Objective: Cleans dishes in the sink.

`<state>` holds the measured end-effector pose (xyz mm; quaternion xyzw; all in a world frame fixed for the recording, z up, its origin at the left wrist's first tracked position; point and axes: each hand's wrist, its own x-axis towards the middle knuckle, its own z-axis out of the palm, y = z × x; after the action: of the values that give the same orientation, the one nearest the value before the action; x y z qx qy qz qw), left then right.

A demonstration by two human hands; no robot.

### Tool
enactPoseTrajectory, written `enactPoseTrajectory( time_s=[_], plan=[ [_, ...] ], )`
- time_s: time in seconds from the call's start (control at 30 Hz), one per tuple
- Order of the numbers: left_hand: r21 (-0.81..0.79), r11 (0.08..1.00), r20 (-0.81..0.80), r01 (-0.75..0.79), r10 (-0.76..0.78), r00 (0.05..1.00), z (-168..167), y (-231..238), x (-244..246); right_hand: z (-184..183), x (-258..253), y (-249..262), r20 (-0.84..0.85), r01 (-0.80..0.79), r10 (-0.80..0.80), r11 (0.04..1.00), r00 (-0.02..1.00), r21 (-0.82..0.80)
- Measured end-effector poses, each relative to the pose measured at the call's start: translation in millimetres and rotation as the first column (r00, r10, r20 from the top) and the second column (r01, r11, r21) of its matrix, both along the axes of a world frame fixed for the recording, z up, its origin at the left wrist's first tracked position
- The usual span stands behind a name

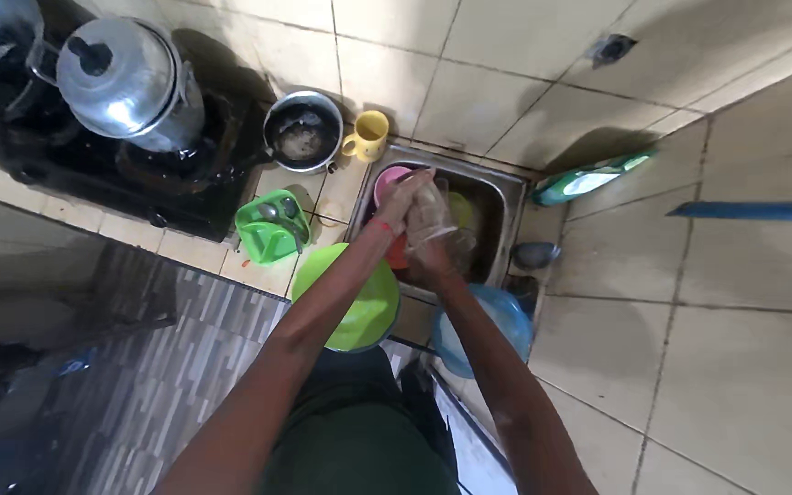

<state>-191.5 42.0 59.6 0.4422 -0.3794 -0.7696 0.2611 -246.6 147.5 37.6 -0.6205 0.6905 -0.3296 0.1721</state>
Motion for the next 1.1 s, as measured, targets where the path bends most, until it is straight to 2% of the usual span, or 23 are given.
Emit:
enactPoseTrajectory(
  time_s=[0.03, 0.1, 0.17, 0.2, 0.27, 0.3, 0.33, 0.37, 0.4, 0.43, 0.47, 0.5, 0.6, 0.63, 0.73, 0.83, 0.9, 1.0, 1.03, 1.1],
  plan=[
    [-0.027, 1.0, 0.011, 0.005, -0.005, 1.0, -2.6, 1.9, -1.3, 0.6, -2.6, 3.4, 0.034, 0.004, -0.003, 1.0, 0.999, -0.014],
    [-0.062, 0.991, 0.016, 0.115, -0.115, 0.993, -7.0, 2.5, 2.5, 3.7, -10.6, 4.2, 0.279, 0.107, -0.091, 0.993, 0.956, -0.041],
    [-0.012, 0.955, 0.046, 0.297, -0.296, 0.954, -11.8, 1.5, 17.9, -0.5, -25.7, 3.5, 0.614, 0.22, -0.159, 0.975, 0.774, -0.025],
    [-0.001, 0.927, 0.033, 0.374, -0.374, 0.927, -17.7, -3.7, 26.4, -3.8, -34.5, 3.7, 0.731, 0.269, -0.193, 0.963, 0.655, 0.012],
    [-0.095, 0.881, 0.057, 0.463, -0.459, 0.886, -32.6, -15.6, 47.4, -11.9, -45.7, 12.0, 0.871, 0.294, -0.225, 0.951, 0.437, 0.098],
    [-0.167, 0.877, 0.157, 0.45, -0.427, 0.891, -35.2, -22.2, 56.3, -13.2, -49.2, 18.8, 0.903, 0.254, -0.199, 0.961, 0.382, 0.105],
    [-0.21, 0.863, 0.336, 0.46, -0.379, 0.863, -30.6, -28.7, 65.0, -15.8, -51.8, 24.4, 0.93, 0.228, -0.168, 0.969, 0.326, 0.095],
    [-0.113, 0.851, 0.551, 0.513, -0.376, 0.745, -17.5, -36.8, 70.3, -18.6, -53.0, 30.3, 0.94, 0.214, -0.161, 0.972, 0.302, 0.097],
    [-0.054, 0.83, 0.701, 0.555, -0.364, 0.613, -31.3, -46.1, 74.7, -21.6, -53.4, 33.5, 0.936, 0.231, -0.187, 0.966, 0.3, 0.118],
    [-0.302, 0.781, 0.759, 0.546, -0.15, 0.634, -90.3, -46.7, 88.5, -25.1, -55.1, 33.1, 0.926, 0.257, -0.225, 0.955, 0.303, 0.148],
    [-0.39, 0.724, 0.78, 0.568, -0.068, 0.622, -137.6, -57.9, 99.6, -28.0, -57.2, 28.8, 0.918, 0.3, -0.27, 0.937, 0.291, 0.181],
    [-0.365, 0.722, 0.825, 0.588, -0.041, 0.563, -165.5, -67.2, 105.3, -30.8, -59.6, 24.4, 0.912, 0.334, -0.306, 0.919, 0.274, 0.208],
    [-0.255, 0.814, 0.919, 0.521, 0.036, 0.394, -199.5, -75.0, 105.8, -33.0, -61.8, 19.5, 0.901, 0.383, -0.364, 0.887, 0.236, 0.259],
    [-0.257, 0.831, 0.923, 0.494, 0.059, 0.379, -205.5, -76.3, 105.4, -33.3, -61.5, 19.2, 0.893, 0.394, -0.383, 0.878, 0.236, 0.272],
    [-0.348, 0.82, 0.9, 0.455, 0.156, 0.407, -222.2, -79.3, 105.6, -38.6, -67.6, 22.9, 0.888, 0.396, -0.384, 0.879, 0.254, 0.267],
    [-0.479, 0.716, 0.858, 0.509, 0.259, 0.444, -235.0, -80.8, 111.4, -37.7, -70.7, 22.5, 0.877, 0.444, -0.4, 0.858, 0.266, 0.257],
    [-0.503, 0.619, 0.854, 0.603, 0.247, 0.459, -239.7, -73.4, 111.4, -39.3, -71.0, 22.6, 0.874, 0.45, -0.402, 0.857, 0.273, 0.253],
    [-0.662, 0.359, 0.748, 0.658, 0.265, 0.608, -261.5, -65.7, 90.7, -46.2, -67.4, 21.4, 0.865, 0.461, -0.418, 0.848, 0.277, 0.261],
    [-0.681, 0.308, 0.73, 0.664, 0.217, 0.648, -262.6, -67.3, 81.0, -47.6, -67.2, 20.6, 0.871, 0.46, -0.405, 0.852, 0.278, 0.25],
    [-0.664, 0.251, 0.732, 0.704, 0.029, 0.681, -246.4, -74.3, 72.1, -47.8, -68.0, 20.0, 0.872, 0.462, -0.401, 0.853, 0.282, 0.243]
  ],
)
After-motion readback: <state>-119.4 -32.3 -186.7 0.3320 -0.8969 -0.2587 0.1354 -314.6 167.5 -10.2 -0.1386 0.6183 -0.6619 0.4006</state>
